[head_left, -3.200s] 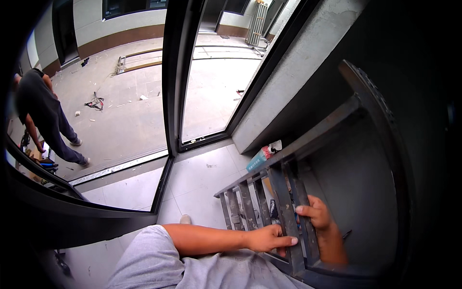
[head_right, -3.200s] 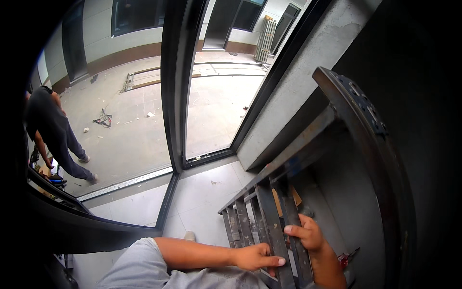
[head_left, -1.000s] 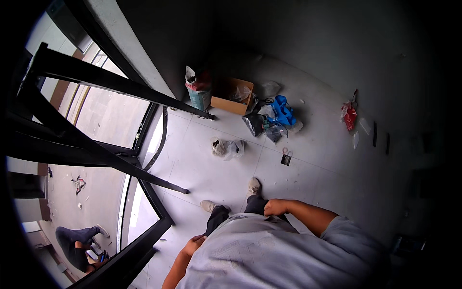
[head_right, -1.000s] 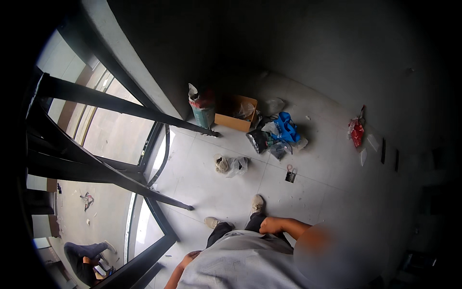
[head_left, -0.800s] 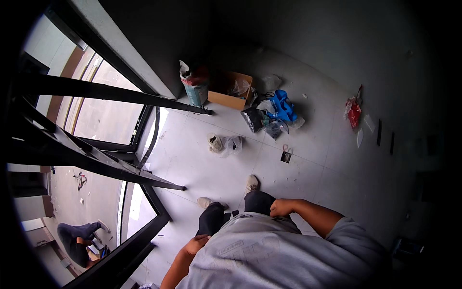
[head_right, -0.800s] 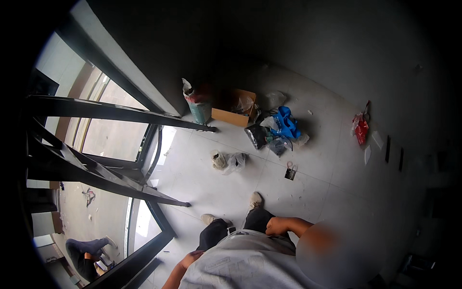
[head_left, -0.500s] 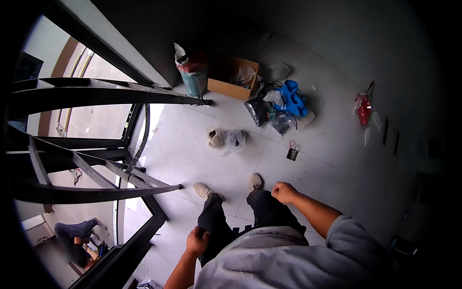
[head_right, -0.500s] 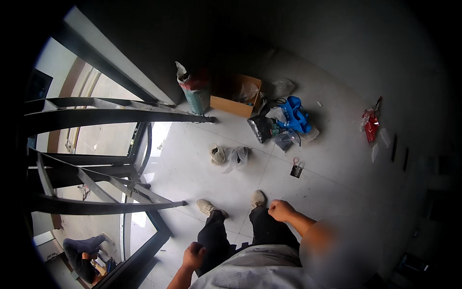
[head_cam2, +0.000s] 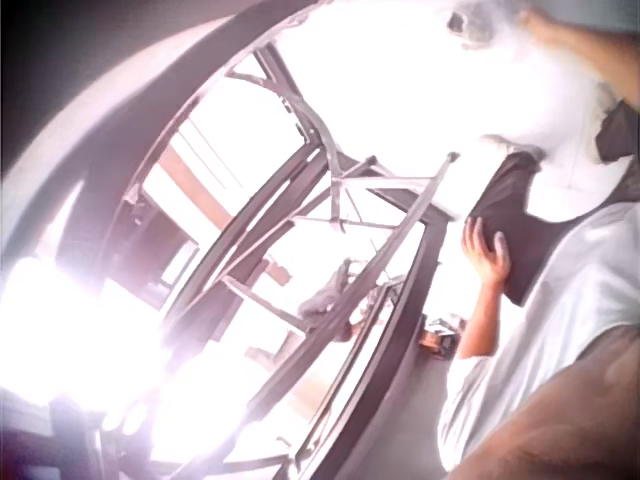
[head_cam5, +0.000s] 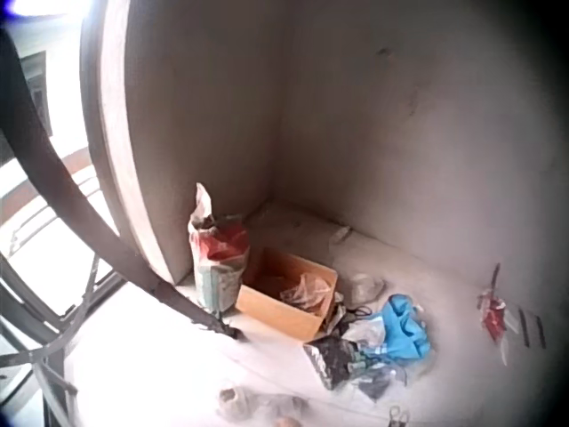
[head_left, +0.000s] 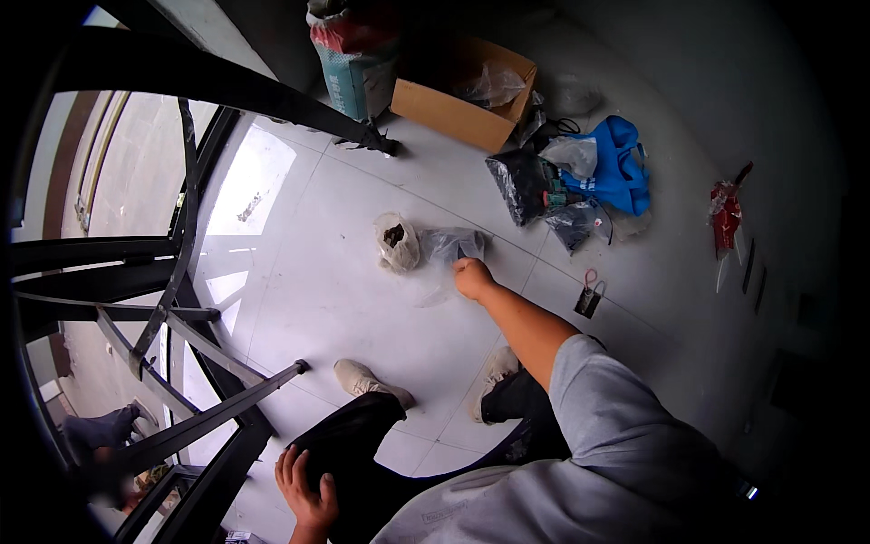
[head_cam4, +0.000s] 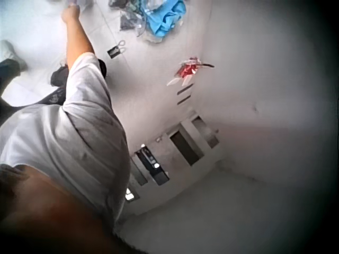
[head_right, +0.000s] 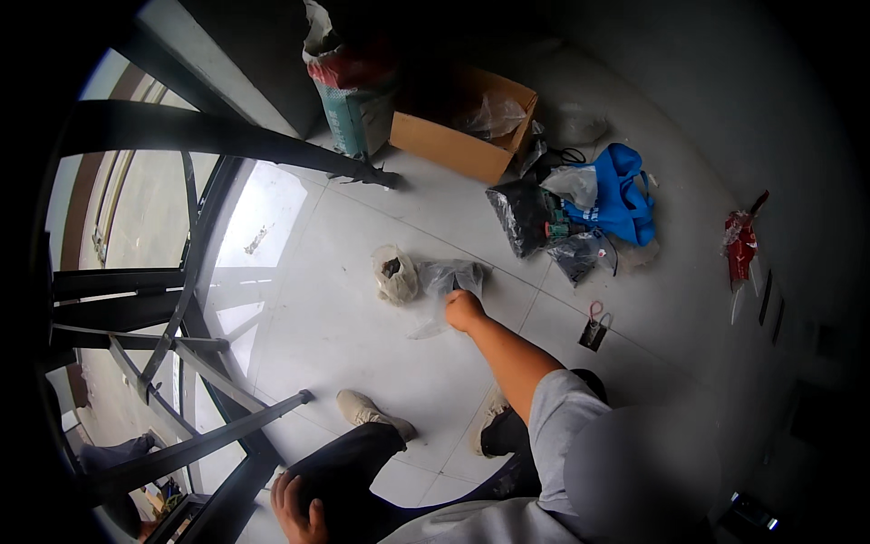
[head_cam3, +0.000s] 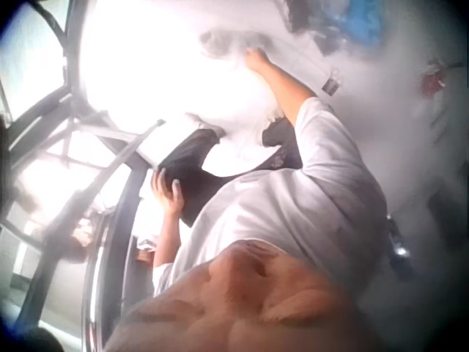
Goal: The person positions a metal ladder, then climbs it to install a black window frame into a wall opening. They align the frame, insert a glass pane, and secure the assembly while another person works nearby on the floor.
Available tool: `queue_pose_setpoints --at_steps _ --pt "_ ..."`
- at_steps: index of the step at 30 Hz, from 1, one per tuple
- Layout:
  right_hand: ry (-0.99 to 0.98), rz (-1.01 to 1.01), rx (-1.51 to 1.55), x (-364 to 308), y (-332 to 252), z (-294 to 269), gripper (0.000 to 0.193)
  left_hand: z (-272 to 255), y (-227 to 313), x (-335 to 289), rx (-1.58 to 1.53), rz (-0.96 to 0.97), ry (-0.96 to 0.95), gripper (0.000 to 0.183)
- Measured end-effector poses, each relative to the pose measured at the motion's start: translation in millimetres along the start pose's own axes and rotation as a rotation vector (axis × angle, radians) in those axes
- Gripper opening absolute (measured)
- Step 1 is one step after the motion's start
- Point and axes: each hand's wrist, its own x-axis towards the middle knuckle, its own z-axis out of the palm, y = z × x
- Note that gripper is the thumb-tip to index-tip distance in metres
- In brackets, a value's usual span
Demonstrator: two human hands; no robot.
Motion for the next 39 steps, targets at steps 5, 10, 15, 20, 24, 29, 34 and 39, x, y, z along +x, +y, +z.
queue_pose_setpoints --at_steps 5,10,15,20,24,29,34,39 --pt "0.002 0.207 -0.207 33.5 41.5 12.2 0.038 17.7 8.0 -10.5 0.159 0.021 0.184 0.050" --pt "-0.001 0.270 -0.403 8.9 -10.6 -19.6 0.095 42.6 24.0 -22.7 0.180 -0.026 0.329 0.044" --pt "0.046 0.151 -0.447 2.7 -24.5 -12.8 0.103 52.8 35.8 -23.6 0.176 -0.043 0.393 0.044" --pt "0.025 -0.110 -0.519 46.2 35.2 9.6 0.058 54.6 41.2 -30.4 0.226 -0.059 0.402 0.045" --pt "-0.006 -0.018 -0.496 57.5 7.2 6.4 0.048 59.9 47.6 -47.0 0.230 -0.111 0.400 0.045" --pt "-0.003 0.031 -0.535 80.3 18.6 15.5 0.041 61.4 52.1 -60.1 0.237 -0.155 0.384 0.045" --pt "0.342 -0.125 -0.008 104.5 80.2 60.8 0.023 62.2 48.1 -64.0 0.234 -0.166 0.399 0.044" --pt "-0.299 0.076 -0.099 106.2 50.5 3.4 0.016 61.9 55.7 -58.0 0.231 -0.187 0.396 0.040"
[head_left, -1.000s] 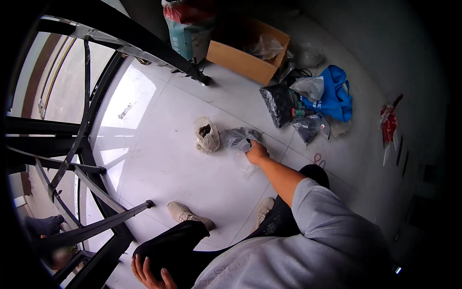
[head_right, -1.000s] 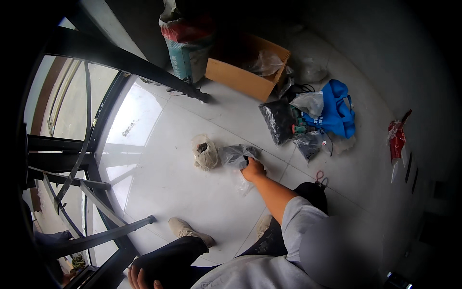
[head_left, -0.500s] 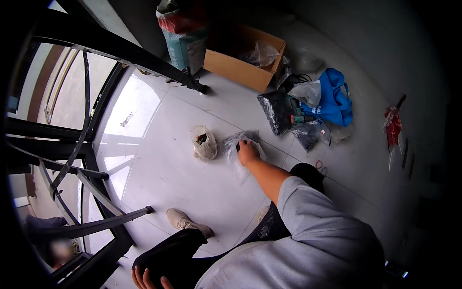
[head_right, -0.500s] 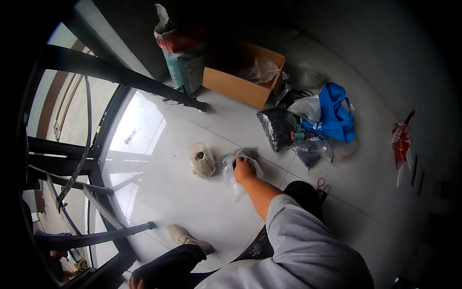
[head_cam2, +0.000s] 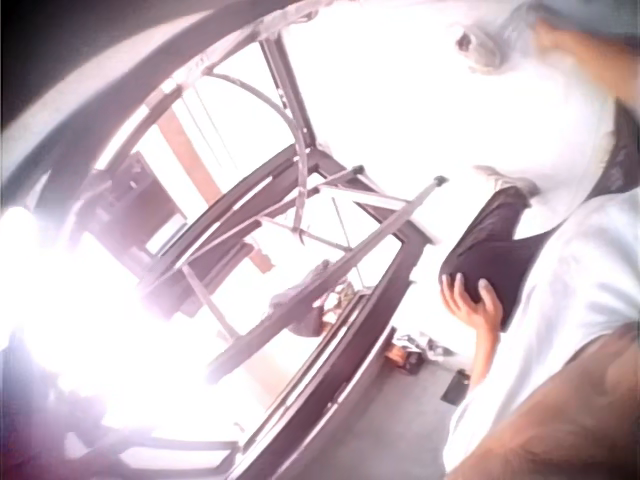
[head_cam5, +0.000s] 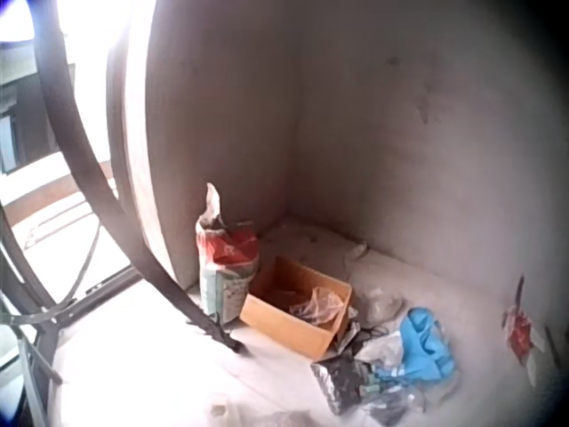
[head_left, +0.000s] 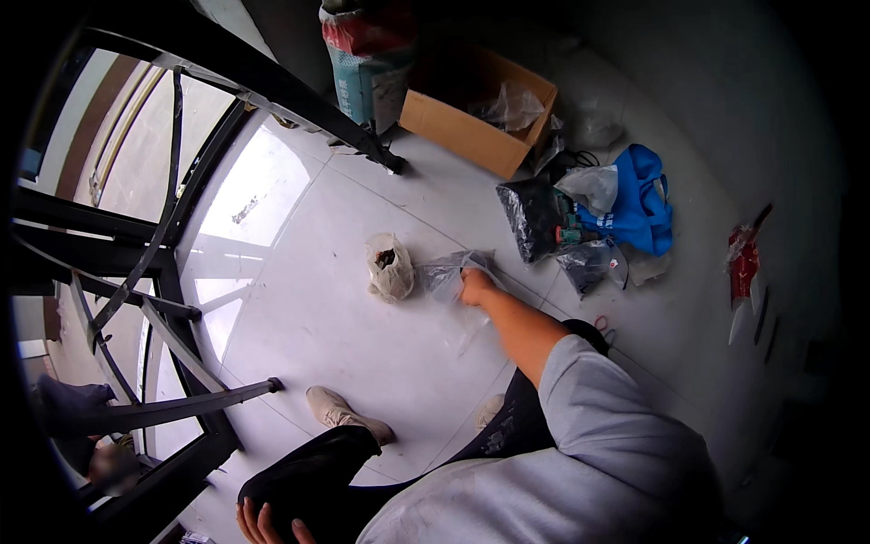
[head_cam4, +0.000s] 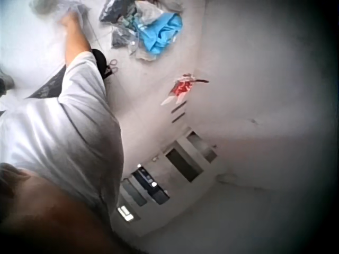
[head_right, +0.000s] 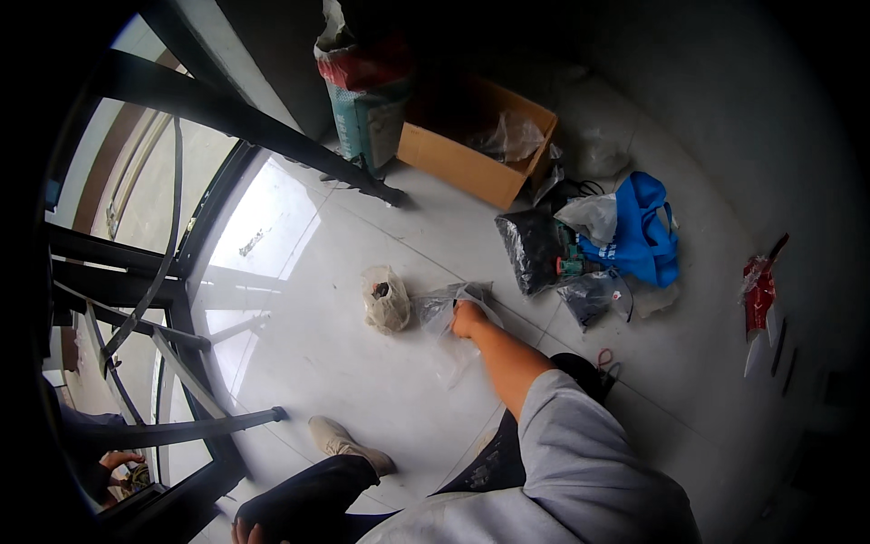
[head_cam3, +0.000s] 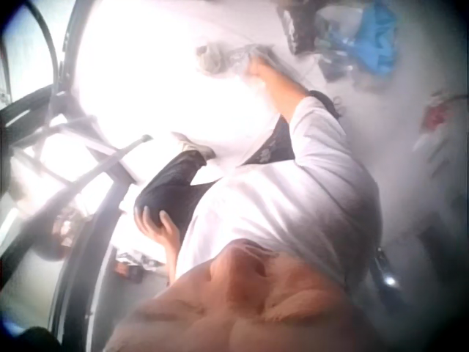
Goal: The person positions a metal ladder, then climbs it to install a black window frame into a wall opening. They align the frame, insert a glass pane, and secure the assembly while another person works nearby on the floor.
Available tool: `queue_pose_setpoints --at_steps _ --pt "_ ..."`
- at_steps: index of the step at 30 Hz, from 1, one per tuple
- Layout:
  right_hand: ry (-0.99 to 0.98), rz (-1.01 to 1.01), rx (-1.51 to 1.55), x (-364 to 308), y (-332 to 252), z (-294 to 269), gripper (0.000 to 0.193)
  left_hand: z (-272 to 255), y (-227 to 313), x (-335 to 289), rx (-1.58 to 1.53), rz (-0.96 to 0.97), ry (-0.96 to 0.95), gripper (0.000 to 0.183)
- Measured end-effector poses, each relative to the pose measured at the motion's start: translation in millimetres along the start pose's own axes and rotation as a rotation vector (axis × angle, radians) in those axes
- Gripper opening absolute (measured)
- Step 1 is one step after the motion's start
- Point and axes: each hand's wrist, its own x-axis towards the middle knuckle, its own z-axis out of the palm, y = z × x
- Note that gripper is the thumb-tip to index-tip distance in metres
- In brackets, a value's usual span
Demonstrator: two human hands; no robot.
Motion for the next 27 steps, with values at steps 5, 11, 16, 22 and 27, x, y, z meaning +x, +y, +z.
queue_pose_setpoints --at_steps 5,11,16,22,27 --pt "-0.089 0.135 0.586 -88.8 -53.3 -41.7 0.010 -0.4 -2.0 43.0 -0.036 0.133 -0.116 0.031" --pt "-0.331 0.034 1.184 -149.1 -62.8 -78.0 0.033 17.5 78.3 125.5 -0.665 0.134 -0.283 0.028" --pt "-0.589 -0.275 1.333 -226.9 -108.6 -61.2 0.053 81.1 136.3 127.9 -1.469 -0.442 -0.739 0.045" --pt "-0.357 -0.910 0.562 -325.9 -148.5 -13.9 0.063 109.8 161.9 132.7 -2.144 -0.939 -0.984 0.054" --pt "0.243 -0.860 0.434 -254.1 -119.2 -4.4 0.026 128.1 133.0 126.6 -1.923 -0.875 -0.982 0.034"
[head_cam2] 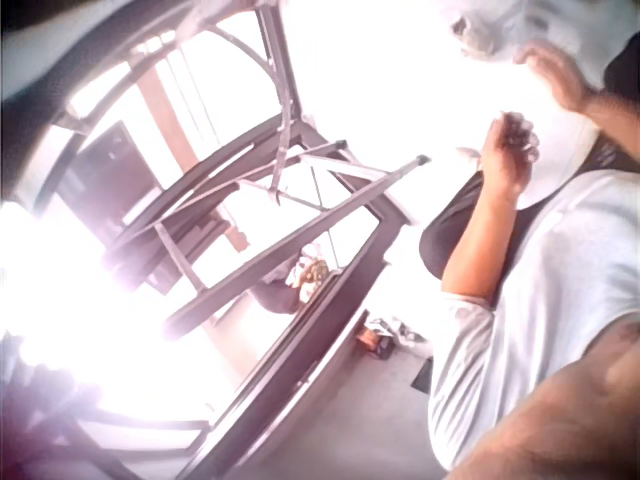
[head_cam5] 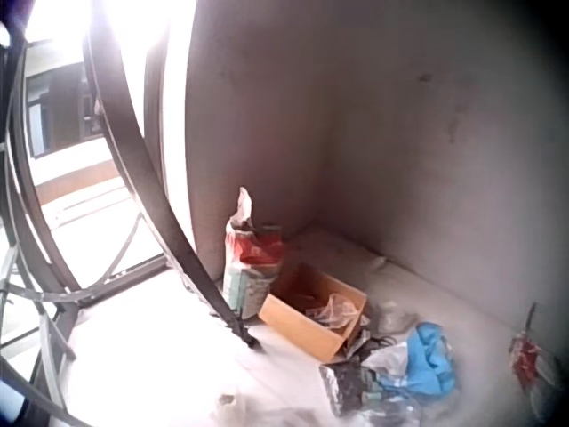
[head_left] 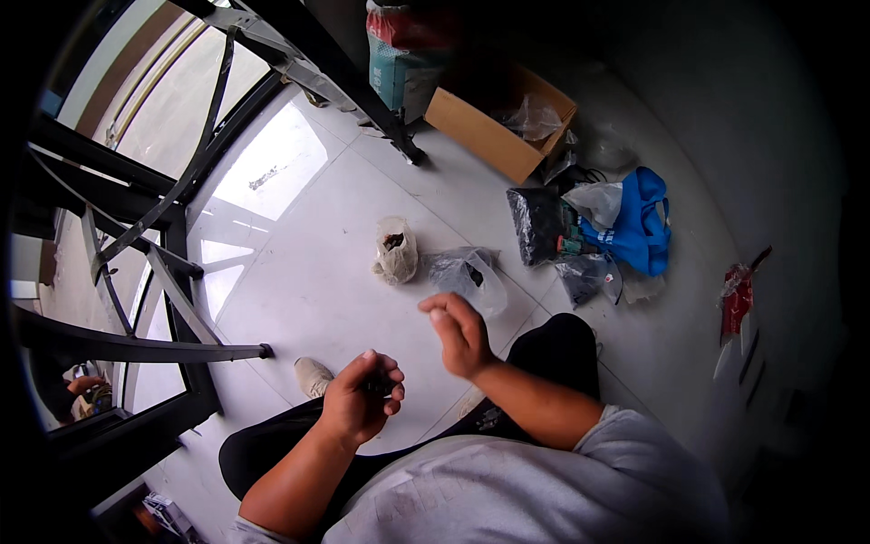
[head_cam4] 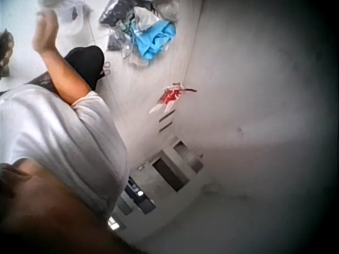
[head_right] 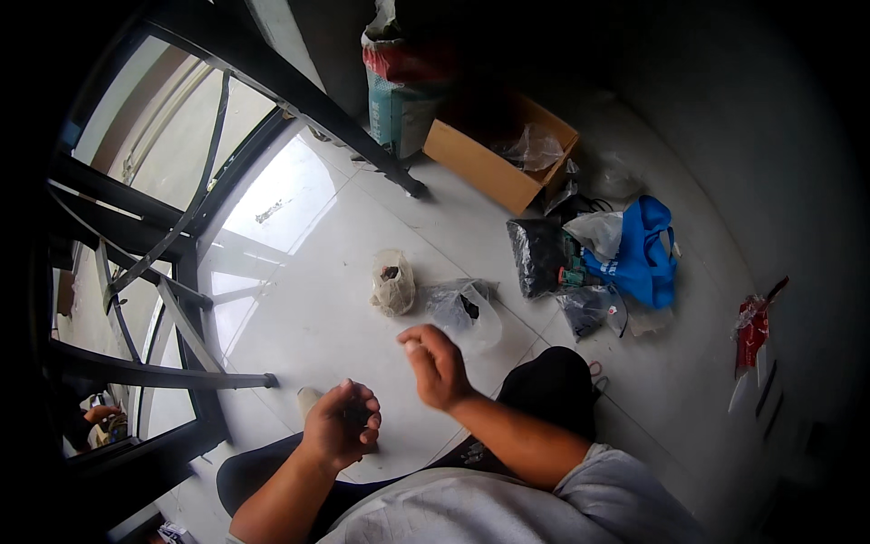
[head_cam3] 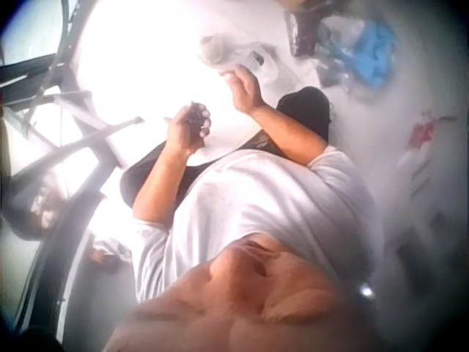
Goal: The person positions a metal ladder, then climbs it to install a black window frame into a wall opening. They align the frame, insert a glass pane, and secure the assembly while another person works nearby on the floor.
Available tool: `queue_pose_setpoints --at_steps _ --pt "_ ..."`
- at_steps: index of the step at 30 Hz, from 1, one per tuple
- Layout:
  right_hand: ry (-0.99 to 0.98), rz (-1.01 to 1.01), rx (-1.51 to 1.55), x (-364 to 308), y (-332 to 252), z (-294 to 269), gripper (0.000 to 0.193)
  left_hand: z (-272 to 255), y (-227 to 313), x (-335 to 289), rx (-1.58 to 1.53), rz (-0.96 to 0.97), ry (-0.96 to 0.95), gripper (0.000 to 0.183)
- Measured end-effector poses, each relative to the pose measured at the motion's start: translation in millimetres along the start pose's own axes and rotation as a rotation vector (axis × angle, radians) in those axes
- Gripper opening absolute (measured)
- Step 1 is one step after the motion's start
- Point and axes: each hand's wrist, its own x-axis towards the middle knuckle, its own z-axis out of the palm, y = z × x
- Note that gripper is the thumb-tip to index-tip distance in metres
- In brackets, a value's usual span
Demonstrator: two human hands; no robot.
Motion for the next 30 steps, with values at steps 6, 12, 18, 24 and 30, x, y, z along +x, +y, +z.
queue_pose_setpoints --at_steps 6,12,18,24,30 --pt "0.283 0.789 -0.498 32.9 220.6 -37.8 0.020 6.3 -10.2 -9.8 0.147 -0.033 0.021 0.025" --pt "0.122 0.669 -0.763 35.7 254.5 -26.6 0.055 2.2 -17.6 -25.5 0.125 -0.073 -0.051 0.020" --pt "0.064 0.726 -0.981 65.0 225.5 -24.1 0.061 -15.9 -29.1 -31.8 0.143 -0.118 0.048 0.019" --pt "-0.145 0.703 -0.970 66.1 249.6 -25.0 0.038 -25.2 -36.1 -29.8 0.187 -0.125 0.099 0.018" --pt "-0.017 0.618 -0.801 48.8 255.0 -25.1 0.038 -14.8 -31.1 -26.4 0.236 -0.143 0.075 0.018"
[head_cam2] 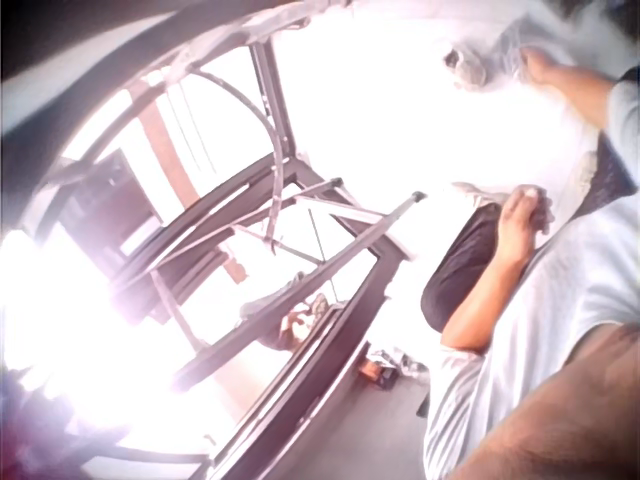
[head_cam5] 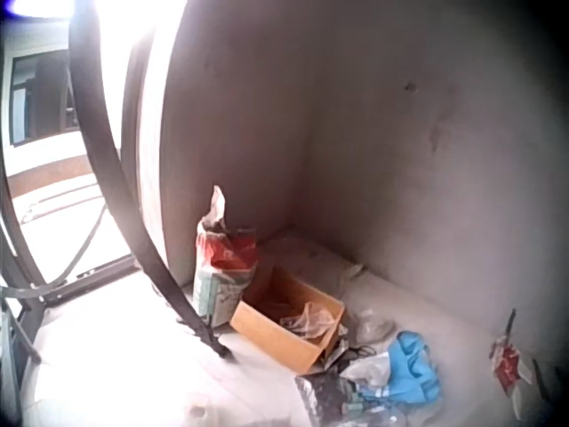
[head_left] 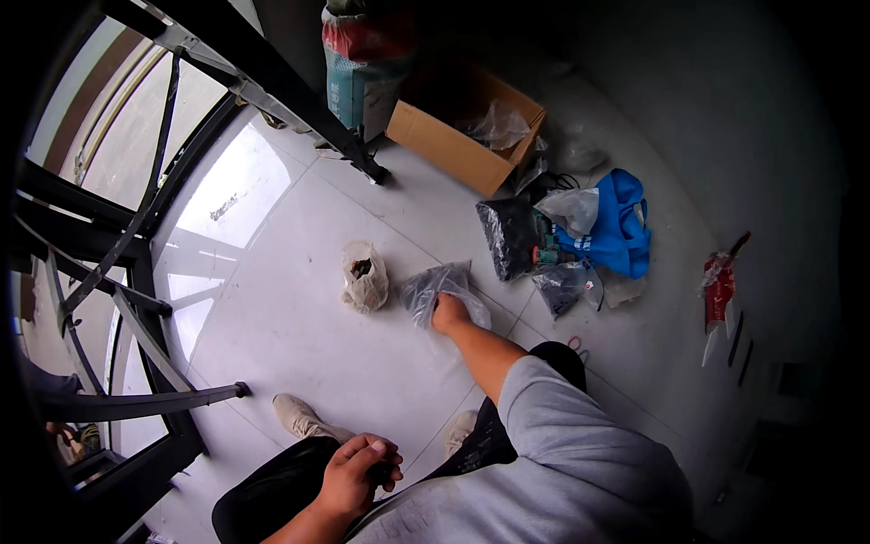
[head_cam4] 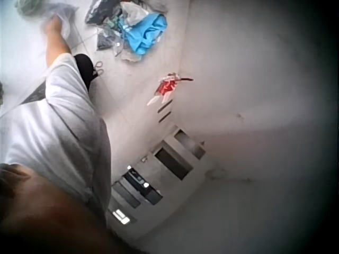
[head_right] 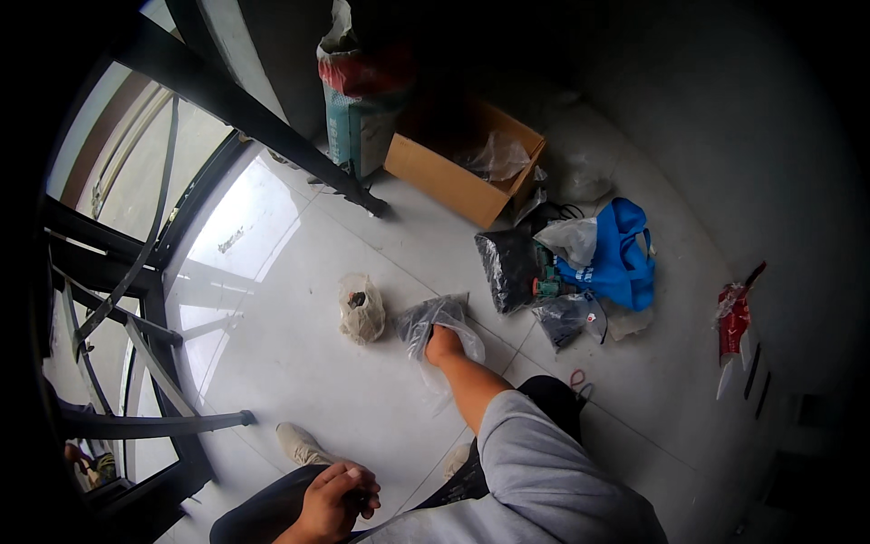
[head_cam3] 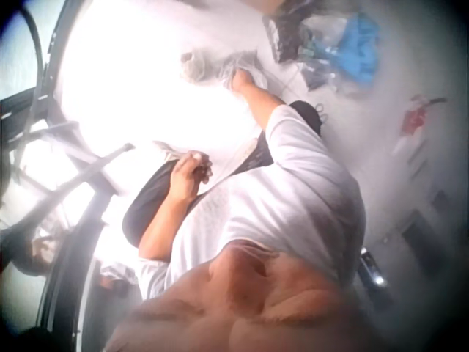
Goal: The person positions a metal ladder, then climbs it to install a black window frame into a wall opening. They align the frame, insert a glass pane, and secure the assembly while another person works nearby on the floor.
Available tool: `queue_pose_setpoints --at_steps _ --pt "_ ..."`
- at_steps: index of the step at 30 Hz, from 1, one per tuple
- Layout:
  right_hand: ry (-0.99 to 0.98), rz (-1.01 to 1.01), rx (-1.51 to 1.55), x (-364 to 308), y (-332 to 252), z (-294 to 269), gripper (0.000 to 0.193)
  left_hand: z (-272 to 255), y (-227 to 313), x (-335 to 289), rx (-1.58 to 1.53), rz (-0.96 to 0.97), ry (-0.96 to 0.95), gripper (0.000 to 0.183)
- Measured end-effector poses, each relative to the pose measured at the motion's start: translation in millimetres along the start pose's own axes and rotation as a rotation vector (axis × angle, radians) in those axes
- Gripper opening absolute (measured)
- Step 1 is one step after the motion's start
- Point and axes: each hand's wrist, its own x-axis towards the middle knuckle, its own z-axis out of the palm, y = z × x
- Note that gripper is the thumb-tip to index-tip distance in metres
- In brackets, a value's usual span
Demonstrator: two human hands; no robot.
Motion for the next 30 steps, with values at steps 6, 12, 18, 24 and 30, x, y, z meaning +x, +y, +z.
queue_pose_setpoints --at_steps 6,12,18,24,30 --pt "-0.198 0.067 -0.054 0.4 -6.8 -28.6 0.048 11.4 3.7 -2.1 0.028 0.026 -0.030 0.020" --pt "-0.212 -0.042 -0.177 -25.7 -14.4 -38.0 0.027 24.0 9.4 0.9 0.065 0.039 -0.063 0.019" --pt "-0.133 0.033 0.184 -11.7 1.5 -44.5 0.022 28.9 11.2 3.3 0.002 0.052 -0.114 0.029" --pt "-0.550 0.343 1.156 -50.7 -32.2 -132.6 0.028 22.0 11.5 8.2 -0.135 0.087 -0.185 0.045" --pt "-0.628 -0.134 1.213 -142.0 -107.9 -180.8 0.026 22.0 15.4 19.3 -0.282 0.103 -0.121 0.053"
